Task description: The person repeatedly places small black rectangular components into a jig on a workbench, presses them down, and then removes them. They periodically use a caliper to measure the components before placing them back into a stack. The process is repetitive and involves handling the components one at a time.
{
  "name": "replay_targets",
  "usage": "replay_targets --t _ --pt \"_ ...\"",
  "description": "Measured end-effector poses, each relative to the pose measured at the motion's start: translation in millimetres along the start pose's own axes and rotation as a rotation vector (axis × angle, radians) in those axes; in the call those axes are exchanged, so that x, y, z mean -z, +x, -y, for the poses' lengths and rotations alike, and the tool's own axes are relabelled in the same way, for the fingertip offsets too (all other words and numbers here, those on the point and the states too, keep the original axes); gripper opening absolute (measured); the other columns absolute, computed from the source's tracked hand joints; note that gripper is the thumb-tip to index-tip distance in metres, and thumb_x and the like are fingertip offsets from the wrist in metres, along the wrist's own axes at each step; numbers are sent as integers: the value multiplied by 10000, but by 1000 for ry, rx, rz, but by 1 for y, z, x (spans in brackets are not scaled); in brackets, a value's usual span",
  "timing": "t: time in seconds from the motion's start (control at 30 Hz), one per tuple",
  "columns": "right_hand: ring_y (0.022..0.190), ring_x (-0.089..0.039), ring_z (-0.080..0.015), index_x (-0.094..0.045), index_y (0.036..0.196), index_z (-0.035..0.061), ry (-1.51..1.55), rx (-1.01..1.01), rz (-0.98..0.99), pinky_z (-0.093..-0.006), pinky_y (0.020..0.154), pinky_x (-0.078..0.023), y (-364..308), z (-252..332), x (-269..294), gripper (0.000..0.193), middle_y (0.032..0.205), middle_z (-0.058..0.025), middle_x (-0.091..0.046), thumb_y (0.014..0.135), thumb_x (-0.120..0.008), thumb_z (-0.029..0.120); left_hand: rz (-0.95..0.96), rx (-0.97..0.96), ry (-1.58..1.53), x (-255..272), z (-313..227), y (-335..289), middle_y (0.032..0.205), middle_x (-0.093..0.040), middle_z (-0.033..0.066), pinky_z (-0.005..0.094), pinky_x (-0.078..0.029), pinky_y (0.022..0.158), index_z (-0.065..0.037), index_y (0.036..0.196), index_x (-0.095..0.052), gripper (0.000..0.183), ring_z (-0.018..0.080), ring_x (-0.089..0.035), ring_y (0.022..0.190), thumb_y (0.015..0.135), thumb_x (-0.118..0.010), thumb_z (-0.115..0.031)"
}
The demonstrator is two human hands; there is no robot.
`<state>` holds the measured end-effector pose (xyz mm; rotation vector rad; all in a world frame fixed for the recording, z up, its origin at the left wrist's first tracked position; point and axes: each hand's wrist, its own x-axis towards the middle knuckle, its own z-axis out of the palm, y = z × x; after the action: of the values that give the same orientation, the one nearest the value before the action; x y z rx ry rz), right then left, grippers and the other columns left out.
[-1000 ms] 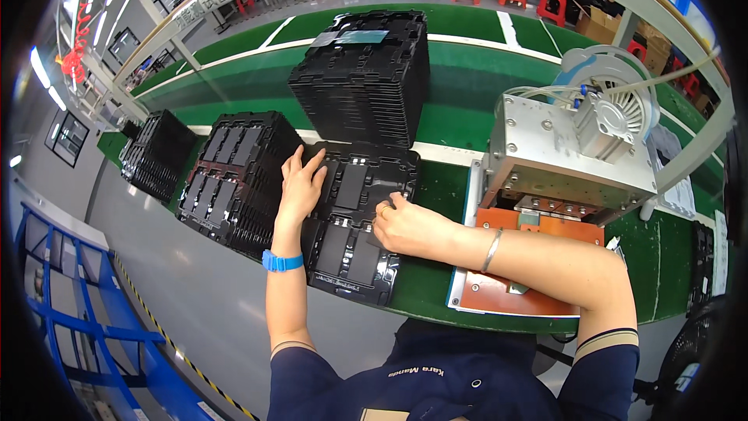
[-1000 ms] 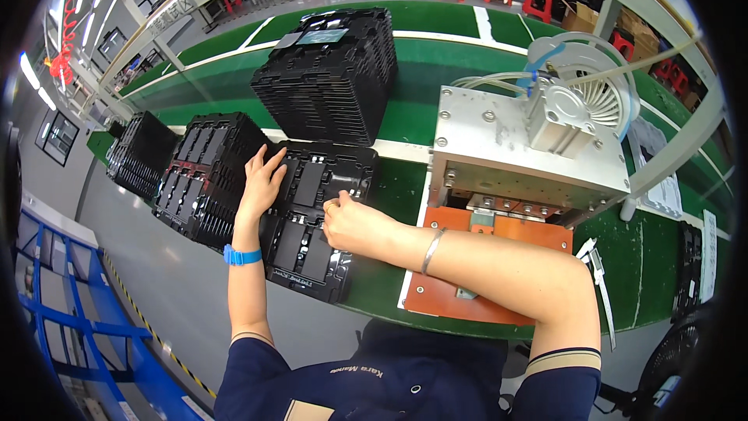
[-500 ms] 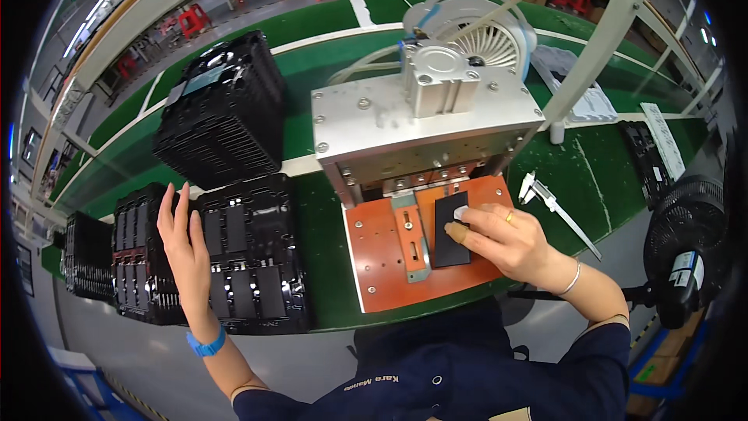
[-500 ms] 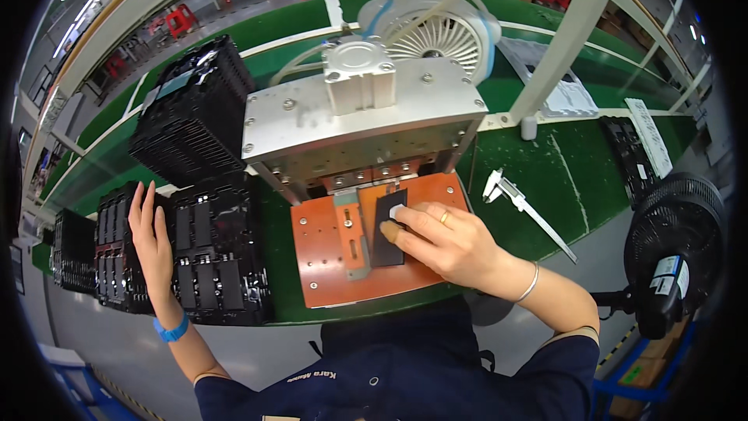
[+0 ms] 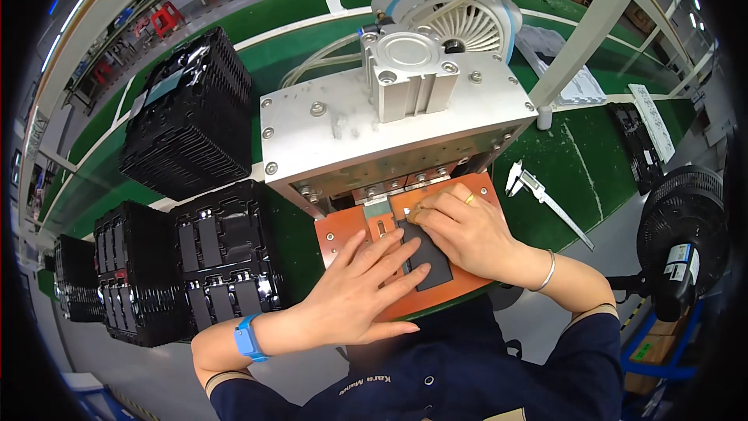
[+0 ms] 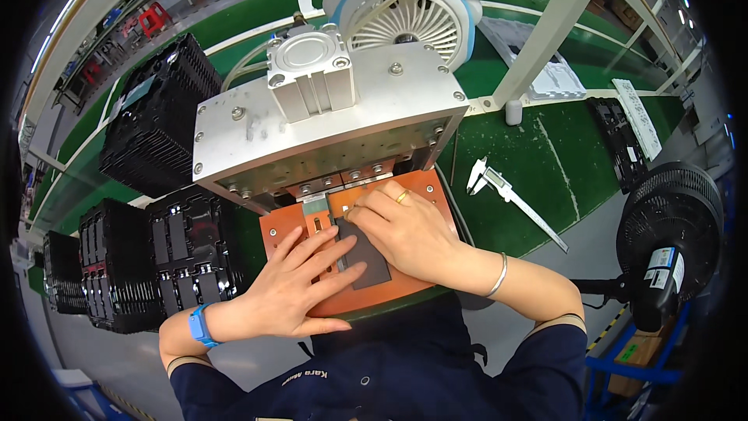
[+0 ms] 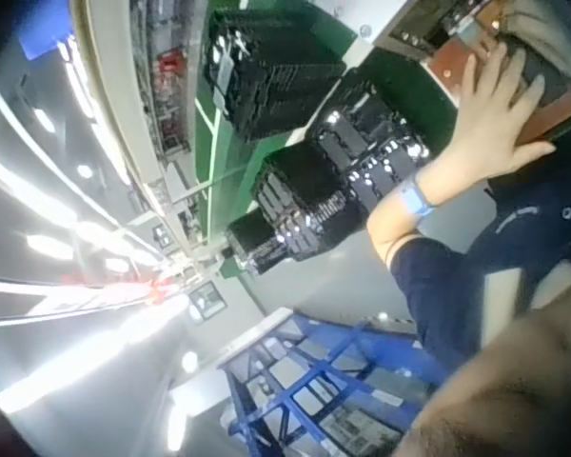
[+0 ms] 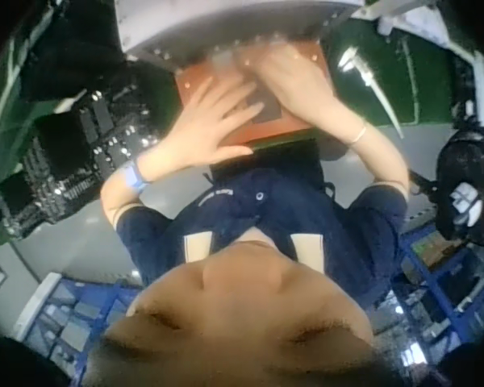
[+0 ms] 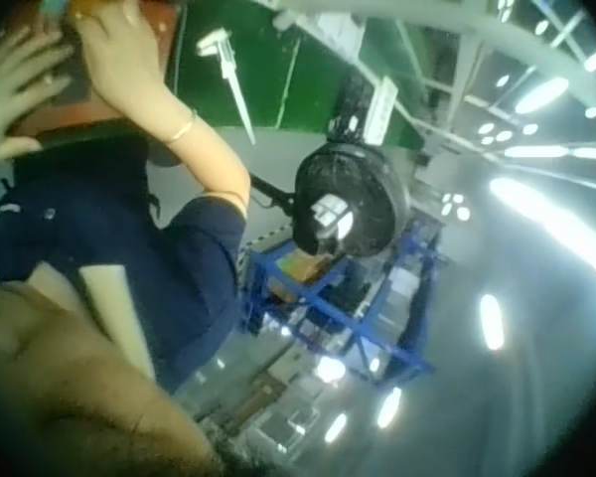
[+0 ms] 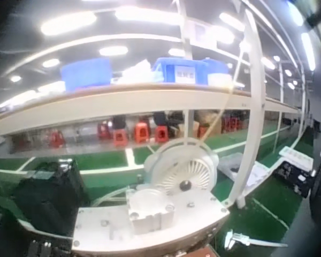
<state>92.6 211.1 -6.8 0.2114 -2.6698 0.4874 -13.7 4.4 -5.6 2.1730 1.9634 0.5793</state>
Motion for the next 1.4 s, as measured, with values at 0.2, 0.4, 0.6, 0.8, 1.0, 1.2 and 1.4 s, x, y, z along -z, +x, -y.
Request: replay_targets --t 0.2,0.4,0.6,0.8,1.0,1.2,1.4 --pt "1030 -541 -246 -635 1023 69 -38 33 -42 -394 862 -474 3 -3 -7 281 1046 -57 -594 742 -642 70 9 0 -27 1 -2 0 1416 -426 175 571 -278 1059 -126 1324 -522 657 349 -365 1331 852 -578 -579" --pt "1005 -532 -250 -638 1041 97 -88 48 42 -351 807 -462 0 -2 2 298 1133 -60 -557 743 -659 91 -19 10 -17 -2 0 0 1406 -445 156 591 -293 1048 -158 1282 -572 656 367 -388 1316 807 -614 -608" --pt "955 -560 -260 -639 1082 95 -33 38 -27 -364 772 -479 1 -3 3 319 1151 -70 -553 772 -694 150 -1 22 -13 2 0 0 1408 -443 153 587 -285 1056 -161 1288 -569 641 368 -373 1328 811 -619 -584" --pt "1034 -605 -301 -640 1072 55 110 13 53 -393 855 -504 -35 11 24 410 1162 -116 -577 746 -761 272 9 24 -35 1 2 -3 1443 -398 158 558 -268 1075 -102 1322 -520 658 346 -337 1353 848 -598 -553" --pt "1094 -619 -300 -662 1012 31 134 53 57 -395 892 -529 -28 3 15 364 1163 -136 -612 751 -758 267 25 33 -15 1 1 -1 1441 -400 170 594 -269 1066 -112 1334 -517 709 387 -341 1345 819 -608 -590" --pt "1081 -637 -280 -669 1008 29 128 68 60 -350 869 -546 -17 -5 15 350 1121 -131 -643 756 -756 256 42 48 -28 2 1 1 1450 -387 174 596 -273 1064 -97 1350 -495 742 394 -327 1353 814 -616 -595" --pt "1097 -629 -292 -668 1011 24 150 50 89 -346 879 -540 -16 -4 16 346 1120 -134 -646 764 -753 250 49 57 -30 3 -2 1 1448 -391 172 592 -280 1061 -98 1336 -505 724 388 -345 1343 816 -620 -589"
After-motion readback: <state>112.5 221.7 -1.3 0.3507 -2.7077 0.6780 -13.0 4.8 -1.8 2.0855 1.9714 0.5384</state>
